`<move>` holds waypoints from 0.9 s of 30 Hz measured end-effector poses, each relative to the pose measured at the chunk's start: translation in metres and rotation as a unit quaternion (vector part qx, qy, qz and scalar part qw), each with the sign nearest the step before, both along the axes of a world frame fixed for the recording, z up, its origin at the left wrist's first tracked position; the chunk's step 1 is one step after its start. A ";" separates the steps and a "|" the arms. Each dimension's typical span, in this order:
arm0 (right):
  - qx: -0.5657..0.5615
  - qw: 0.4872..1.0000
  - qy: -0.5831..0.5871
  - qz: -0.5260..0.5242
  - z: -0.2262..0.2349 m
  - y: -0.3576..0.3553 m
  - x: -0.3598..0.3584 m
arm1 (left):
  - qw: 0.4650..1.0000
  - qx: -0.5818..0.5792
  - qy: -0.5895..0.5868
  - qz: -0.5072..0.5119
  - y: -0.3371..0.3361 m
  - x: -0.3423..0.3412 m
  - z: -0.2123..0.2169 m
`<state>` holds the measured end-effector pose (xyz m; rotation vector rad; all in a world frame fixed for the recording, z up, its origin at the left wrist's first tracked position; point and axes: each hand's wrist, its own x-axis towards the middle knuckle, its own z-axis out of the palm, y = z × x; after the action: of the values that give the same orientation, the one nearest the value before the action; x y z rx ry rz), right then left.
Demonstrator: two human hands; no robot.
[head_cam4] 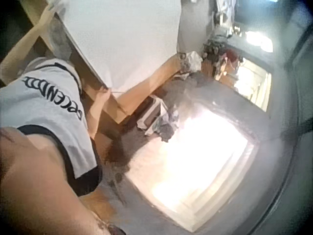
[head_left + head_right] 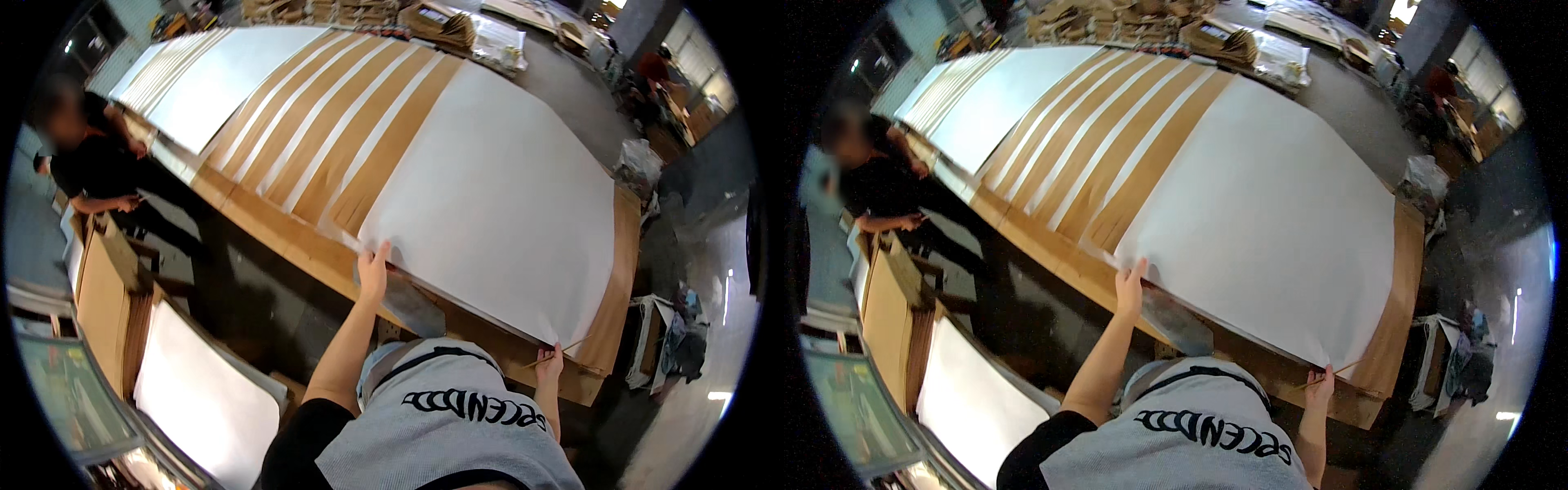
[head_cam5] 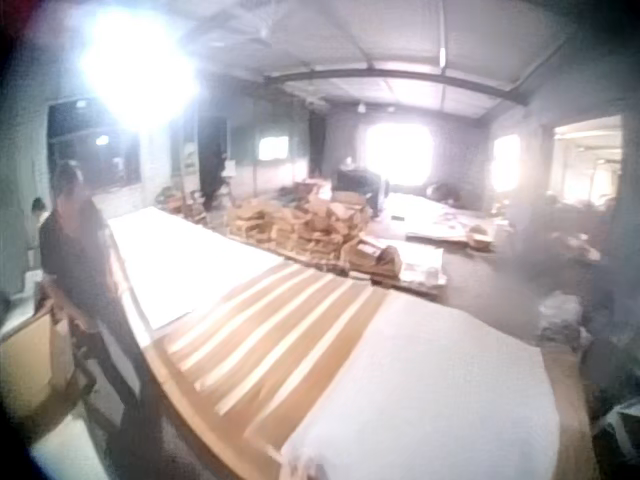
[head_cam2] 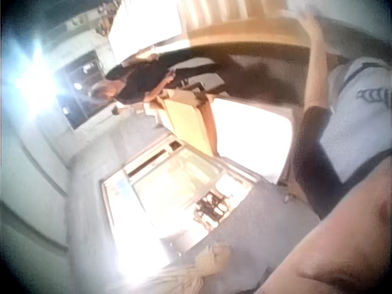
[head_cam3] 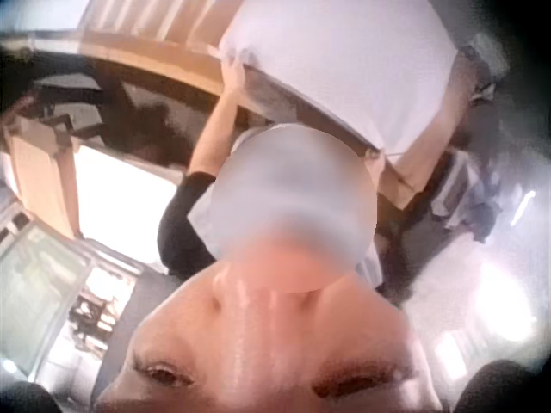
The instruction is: The person repeatedly picks up large white sheets and brown paper, places them on a wooden workbench, and smooths them with a thin stick. The person handles the sheets one at a time, flipping and repositioning them across the bench surface.
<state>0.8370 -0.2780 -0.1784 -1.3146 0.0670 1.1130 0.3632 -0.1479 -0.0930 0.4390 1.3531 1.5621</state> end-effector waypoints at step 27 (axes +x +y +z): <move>0.003 1.000 0.014 -0.028 0.012 0.006 -0.016 | 0.991 -0.036 0.006 0.130 0.005 -0.043 -0.025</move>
<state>0.8205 -0.2725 -0.1660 -1.2844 0.1191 1.0828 0.3205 -0.1426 -0.1180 0.2339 1.5199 1.7163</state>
